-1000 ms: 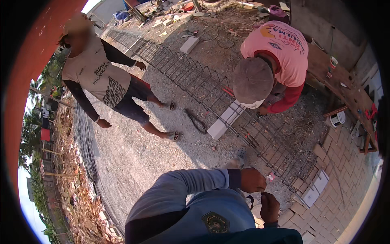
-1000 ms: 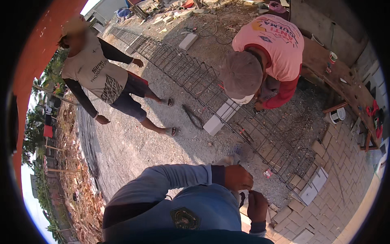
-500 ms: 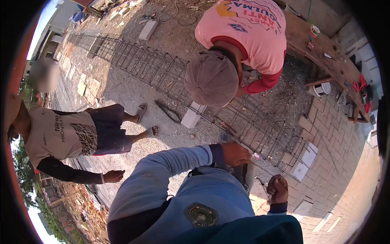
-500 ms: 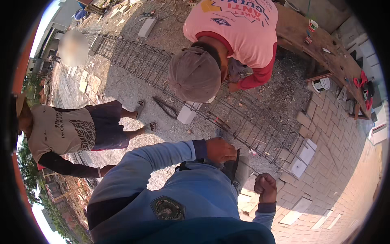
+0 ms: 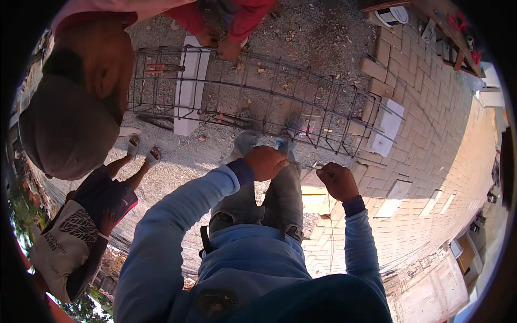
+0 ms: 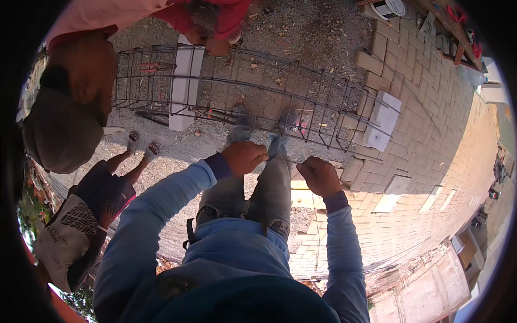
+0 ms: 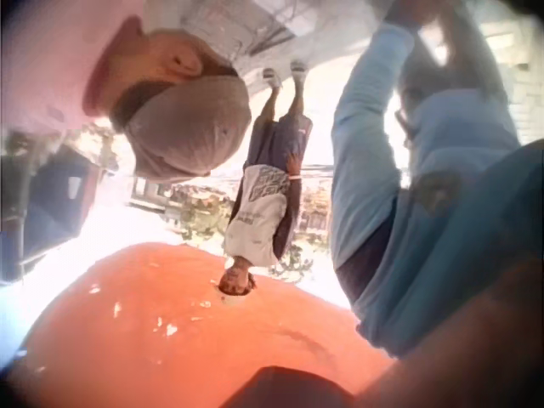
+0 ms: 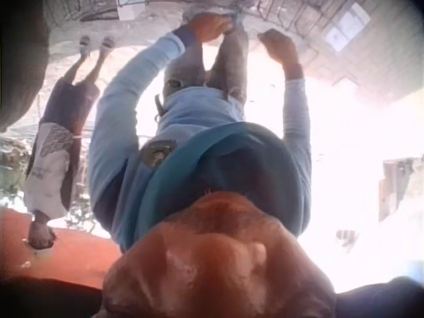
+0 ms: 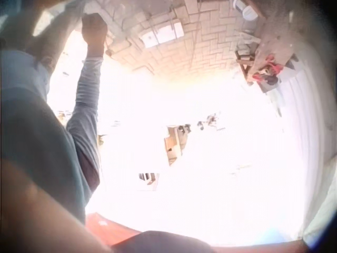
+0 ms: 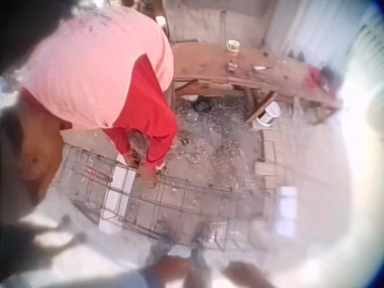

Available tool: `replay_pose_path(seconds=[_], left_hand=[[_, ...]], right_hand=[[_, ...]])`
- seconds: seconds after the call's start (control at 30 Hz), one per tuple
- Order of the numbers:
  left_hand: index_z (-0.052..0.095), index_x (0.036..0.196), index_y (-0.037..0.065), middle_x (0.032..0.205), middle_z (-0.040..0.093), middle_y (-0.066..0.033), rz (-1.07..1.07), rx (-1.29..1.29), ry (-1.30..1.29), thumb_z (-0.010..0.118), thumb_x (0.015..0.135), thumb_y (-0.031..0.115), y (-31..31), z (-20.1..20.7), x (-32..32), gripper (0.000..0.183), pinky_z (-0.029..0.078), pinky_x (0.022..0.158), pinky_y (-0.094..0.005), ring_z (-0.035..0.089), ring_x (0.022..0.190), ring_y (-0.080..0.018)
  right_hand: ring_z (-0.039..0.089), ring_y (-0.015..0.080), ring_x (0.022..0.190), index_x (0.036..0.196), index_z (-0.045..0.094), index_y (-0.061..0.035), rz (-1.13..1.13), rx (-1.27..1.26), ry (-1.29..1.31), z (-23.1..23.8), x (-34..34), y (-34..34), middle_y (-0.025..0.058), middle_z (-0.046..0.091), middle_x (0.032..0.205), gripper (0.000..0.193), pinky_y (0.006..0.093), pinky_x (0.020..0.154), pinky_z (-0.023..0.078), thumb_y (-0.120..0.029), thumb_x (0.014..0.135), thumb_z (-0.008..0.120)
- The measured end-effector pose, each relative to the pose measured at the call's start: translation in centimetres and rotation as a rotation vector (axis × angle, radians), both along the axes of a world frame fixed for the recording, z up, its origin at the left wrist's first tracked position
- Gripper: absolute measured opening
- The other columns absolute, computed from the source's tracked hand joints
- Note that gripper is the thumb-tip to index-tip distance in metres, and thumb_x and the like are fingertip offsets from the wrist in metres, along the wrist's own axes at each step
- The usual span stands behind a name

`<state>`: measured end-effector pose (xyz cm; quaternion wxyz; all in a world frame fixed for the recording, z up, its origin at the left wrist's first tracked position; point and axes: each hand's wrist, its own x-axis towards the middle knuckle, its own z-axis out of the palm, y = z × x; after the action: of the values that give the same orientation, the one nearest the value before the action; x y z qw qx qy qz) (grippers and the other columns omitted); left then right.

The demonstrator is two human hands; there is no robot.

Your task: The person assembles a rebar cage by hand and using pliers, securing individual steel rods with tie wire. The person bends and twists the wire around the joints of the mesh structure.

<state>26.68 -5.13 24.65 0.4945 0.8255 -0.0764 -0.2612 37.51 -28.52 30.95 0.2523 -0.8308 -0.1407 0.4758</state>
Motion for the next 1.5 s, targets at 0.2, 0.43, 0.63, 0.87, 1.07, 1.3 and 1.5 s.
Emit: replay_pose_path(seconds=[0.2,0.43,0.63,0.87,1.07,1.3,1.5], left_hand=[[0.059,0.092,0.005,0.071,0.059,-0.0184,0.433,-0.078,0.212,0.051,0.090,0.029,-5.7,-8.7,5.7,0.025,0.046,0.065,-0.0448,0.058,0.073,-0.0385],[0.057,0.105,0.005,0.078,0.064,-0.0148,0.909,0.076,0.020,0.058,0.087,0.028,-11.4,-18.1,7.4,0.029,0.049,0.069,-0.0405,0.063,0.076,-0.0322],[0.057,0.100,0.003,0.095,0.059,-0.0192,0.931,0.264,0.285,0.061,0.083,0.026,-7.6,-26.3,2.8,0.029,0.046,0.078,-0.0434,0.057,0.091,-0.0364],[0.049,0.108,-0.005,0.100,0.052,-0.0174,1.796,0.724,0.312,0.071,0.076,0.036,1.7,-25.4,-2.8,0.057,0.040,0.088,-0.0416,0.050,0.099,-0.0348],[0.052,0.102,-0.007,0.099,0.058,-0.0198,1.832,0.502,0.829,0.074,0.069,0.045,8.9,-27.1,-6.3,0.065,0.049,0.071,-0.0397,0.059,0.088,-0.0295],[0.059,0.078,-0.001,0.074,0.063,-0.0102,1.785,0.289,0.794,0.069,0.070,0.030,9.0,-26.8,-5.8,0.034,0.050,0.054,-0.0340,0.061,0.065,-0.0215],[0.046,0.099,0.001,0.087,0.062,-0.0106,1.229,0.377,0.350,0.066,0.069,0.017,2.2,-21.3,-2.7,0.039,0.049,0.070,-0.0356,0.063,0.078,-0.0245]], right_hand=[[0.063,0.0342,0.074,0.089,0.065,-0.0092,0.202,0.132,-0.103,-10.6,6.4,0.9,0.0148,0.064,0.080,0.018,0.0434,0.066,0.049,-0.024,0.086,0.055],[0.063,0.0351,0.082,0.104,0.065,-0.0144,0.315,0.026,-0.189,-19.4,10.6,-1.8,0.0143,0.066,0.091,0.024,0.0438,0.074,0.051,-0.018,0.085,0.052],[0.062,0.0394,0.086,0.112,0.062,-0.0145,0.112,-0.102,-0.291,-22.3,12.5,-1.7,0.0229,0.064,0.092,0.031,0.0440,0.075,0.050,-0.015,0.085,0.049],[0.061,0.0386,0.093,0.112,0.063,-0.0156,0.055,-0.059,-0.251,-27.2,14.4,-1.3,0.0208,0.064,0.100,0.033,0.0438,0.084,0.049,-0.018,0.083,0.047],[0.063,0.0362,0.091,0.111,0.064,-0.0155,-0.122,-0.055,-0.120,-28.7,12.7,-0.6,0.0203,0.065,0.095,0.031,0.0407,0.079,0.050,-0.019,0.083,0.050],[0.063,0.0351,0.092,0.111,0.064,-0.0135,-0.169,-0.078,-0.113,-28.0,10.8,-1.1,0.0200,0.065,0.097,0.032,0.0384,0.081,0.050,-0.017,0.083,0.049],[0.062,0.0349,0.095,0.110,0.064,-0.0111,-0.261,-0.039,-0.139,-28.8,11.5,-1.9,0.0204,0.064,0.101,0.032,0.0380,0.083,0.049,-0.017,0.082,0.049]])
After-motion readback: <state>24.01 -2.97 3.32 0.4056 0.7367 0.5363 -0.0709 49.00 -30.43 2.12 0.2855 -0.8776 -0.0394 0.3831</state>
